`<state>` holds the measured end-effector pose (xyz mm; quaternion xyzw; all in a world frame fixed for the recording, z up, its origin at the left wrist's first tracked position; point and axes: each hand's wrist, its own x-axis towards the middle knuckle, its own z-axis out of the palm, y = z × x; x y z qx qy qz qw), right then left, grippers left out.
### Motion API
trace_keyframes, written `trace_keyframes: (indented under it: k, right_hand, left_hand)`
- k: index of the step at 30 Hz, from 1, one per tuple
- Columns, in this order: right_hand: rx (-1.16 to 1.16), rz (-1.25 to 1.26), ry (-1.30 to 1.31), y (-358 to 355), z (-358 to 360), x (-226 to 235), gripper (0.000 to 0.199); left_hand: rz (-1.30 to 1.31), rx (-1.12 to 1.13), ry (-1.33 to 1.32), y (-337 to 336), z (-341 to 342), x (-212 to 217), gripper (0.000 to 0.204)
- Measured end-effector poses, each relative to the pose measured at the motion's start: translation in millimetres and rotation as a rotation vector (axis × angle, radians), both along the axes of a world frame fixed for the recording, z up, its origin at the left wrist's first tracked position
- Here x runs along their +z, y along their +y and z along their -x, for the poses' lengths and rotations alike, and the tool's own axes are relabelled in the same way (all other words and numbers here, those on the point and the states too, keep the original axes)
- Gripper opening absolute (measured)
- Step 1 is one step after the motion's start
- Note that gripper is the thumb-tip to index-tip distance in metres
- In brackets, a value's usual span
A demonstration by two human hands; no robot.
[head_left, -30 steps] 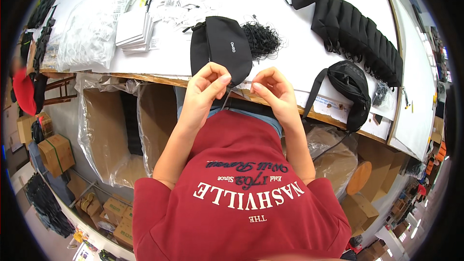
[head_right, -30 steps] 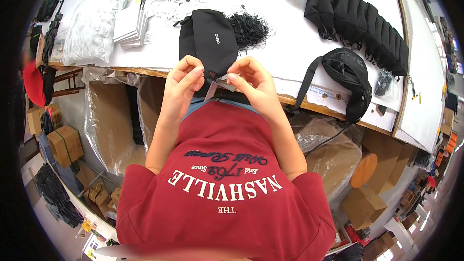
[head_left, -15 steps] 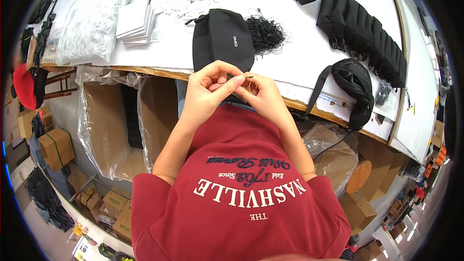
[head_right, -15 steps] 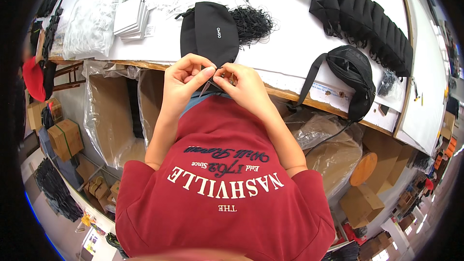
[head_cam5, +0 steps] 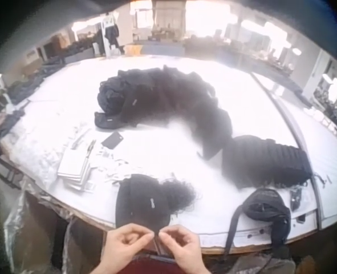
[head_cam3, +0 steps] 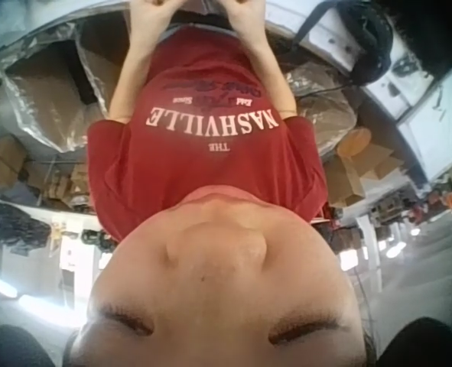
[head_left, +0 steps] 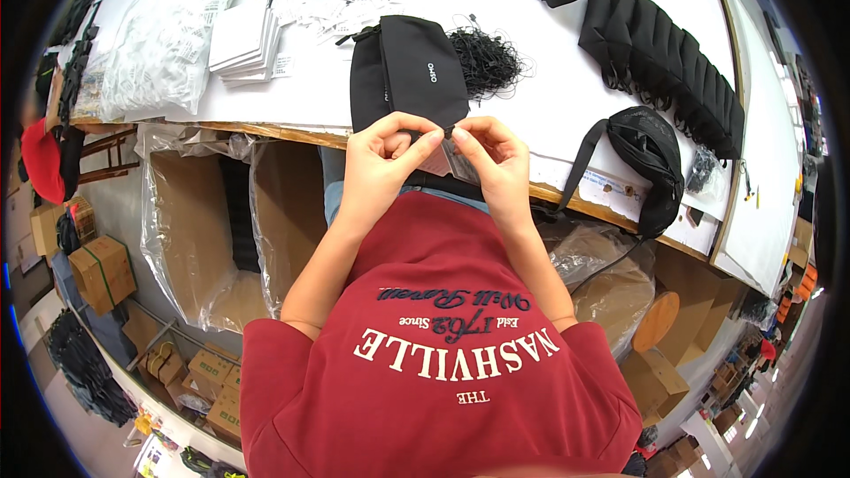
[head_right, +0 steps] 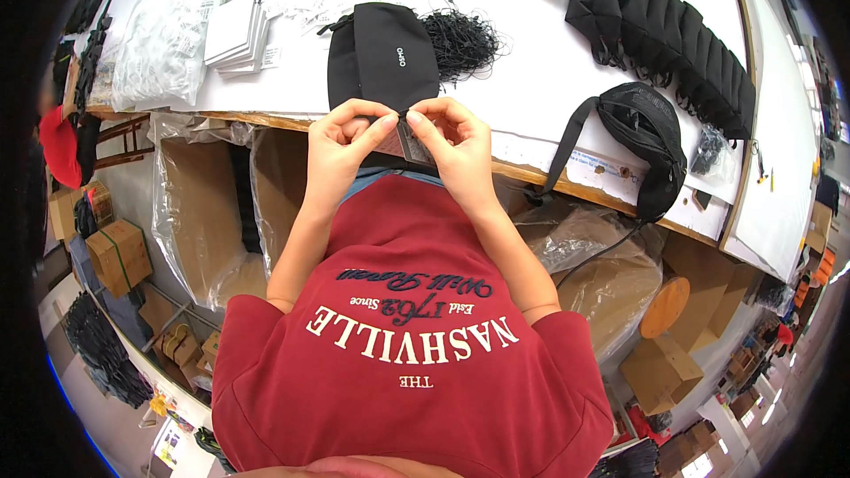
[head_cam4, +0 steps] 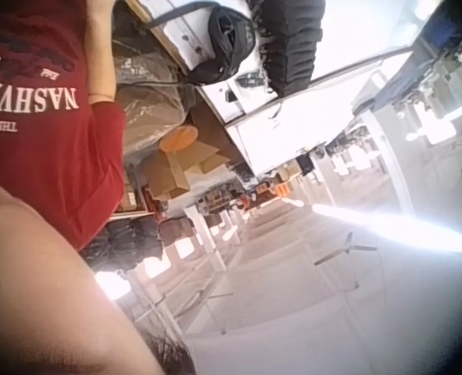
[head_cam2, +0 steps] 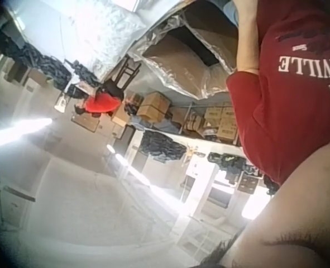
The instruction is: Placing tags inside small black drawstring pouches and organizing them on a workbench.
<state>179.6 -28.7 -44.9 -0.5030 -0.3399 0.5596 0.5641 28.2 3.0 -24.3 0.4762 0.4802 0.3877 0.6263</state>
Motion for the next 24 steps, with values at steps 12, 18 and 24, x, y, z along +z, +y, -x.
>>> trace_keyframes:
  k: [12,18,24]
  right_hand:
    - [-0.031,-0.038,-0.185,-3,-1,2,0.009]
    - [0.17,-0.042,0.008,0,-12,11,0.01]
    - [0.326,-0.053,0.061,-2,-17,12,0.011]
  left_hand:
    - [0.042,0.044,-0.003,-2,-5,1,0.007]
    - [0.095,-0.205,-0.248,6,10,-2,0.01]
    - [0.05,-0.24,-0.338,10,17,-10,0.011]
